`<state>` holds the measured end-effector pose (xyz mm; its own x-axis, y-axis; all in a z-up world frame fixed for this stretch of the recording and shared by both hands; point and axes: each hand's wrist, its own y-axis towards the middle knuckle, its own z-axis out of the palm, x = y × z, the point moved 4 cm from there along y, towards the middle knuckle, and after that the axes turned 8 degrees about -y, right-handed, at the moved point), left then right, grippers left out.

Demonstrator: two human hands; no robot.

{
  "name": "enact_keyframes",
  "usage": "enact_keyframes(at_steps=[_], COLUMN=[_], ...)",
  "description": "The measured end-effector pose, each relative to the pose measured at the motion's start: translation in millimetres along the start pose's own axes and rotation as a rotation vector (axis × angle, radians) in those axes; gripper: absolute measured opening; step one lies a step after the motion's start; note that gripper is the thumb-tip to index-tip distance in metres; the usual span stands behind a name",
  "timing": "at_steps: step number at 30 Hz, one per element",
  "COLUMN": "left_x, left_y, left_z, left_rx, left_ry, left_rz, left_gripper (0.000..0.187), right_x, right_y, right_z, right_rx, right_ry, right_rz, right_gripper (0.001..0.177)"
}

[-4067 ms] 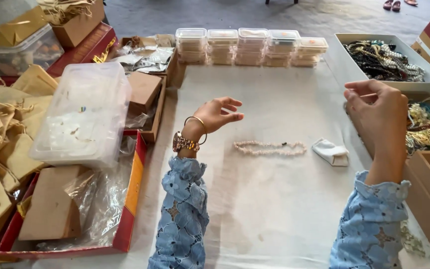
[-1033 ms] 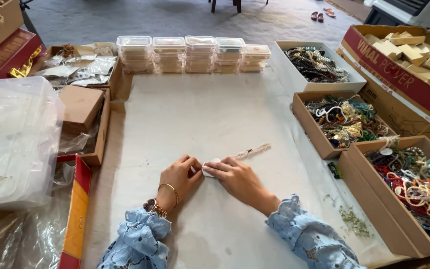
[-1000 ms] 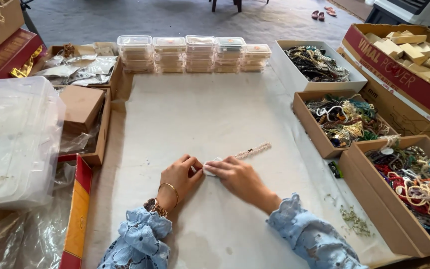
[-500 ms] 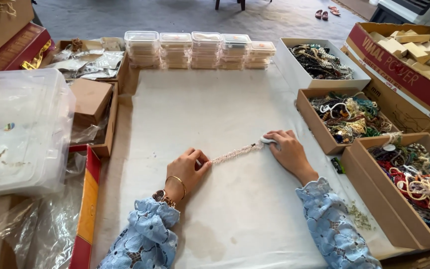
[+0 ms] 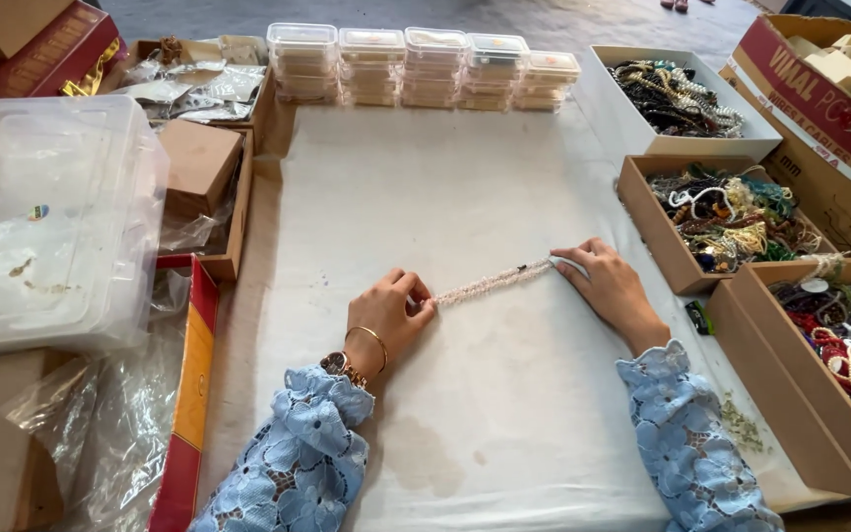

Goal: Cleaning a beaded necklace with a cloth and placing it into a small clear plastic storage container.

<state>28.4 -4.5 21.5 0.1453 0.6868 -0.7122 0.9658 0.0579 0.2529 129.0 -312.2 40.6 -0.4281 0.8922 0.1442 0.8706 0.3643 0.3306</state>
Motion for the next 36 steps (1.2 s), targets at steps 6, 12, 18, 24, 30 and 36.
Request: enact_keyframes(at_steps=[6,12,18,24,30,36], left_x=[0,10,6,6,8,10], left_y=[1,4,3,2,4,5], left_z=[2,10,5,-2,4,1], left_rx=[0.018,-0.016,-0.023,-0.037,-0.019,-0.068], left_ry=[0.044,0.066,0.092,-0.01,-0.048,-0.14], left_rz=[-0.006,0.021,0.048,0.019,0.053,-0.044], left_gripper=[0.023,0.021,0.019,0.015,0.013,0.026], right_x=[-8,-10,4,9,13,74], right_y=[1,3,0,1,-2,-14], right_z=[5,7,0,-3,-10,-6], right_rx=[0.016,0.007,-0.108,-0.382,-0.302,-0.49], right_ry=[0.032,-0.013,-0.038,-0.189,-0.118,0.113], right_rz=[0.021,0.022,-0.086,-0.167,-0.175,-0.205], right_gripper=[0.023,0.019,0.025,0.011,0.023,0.02])
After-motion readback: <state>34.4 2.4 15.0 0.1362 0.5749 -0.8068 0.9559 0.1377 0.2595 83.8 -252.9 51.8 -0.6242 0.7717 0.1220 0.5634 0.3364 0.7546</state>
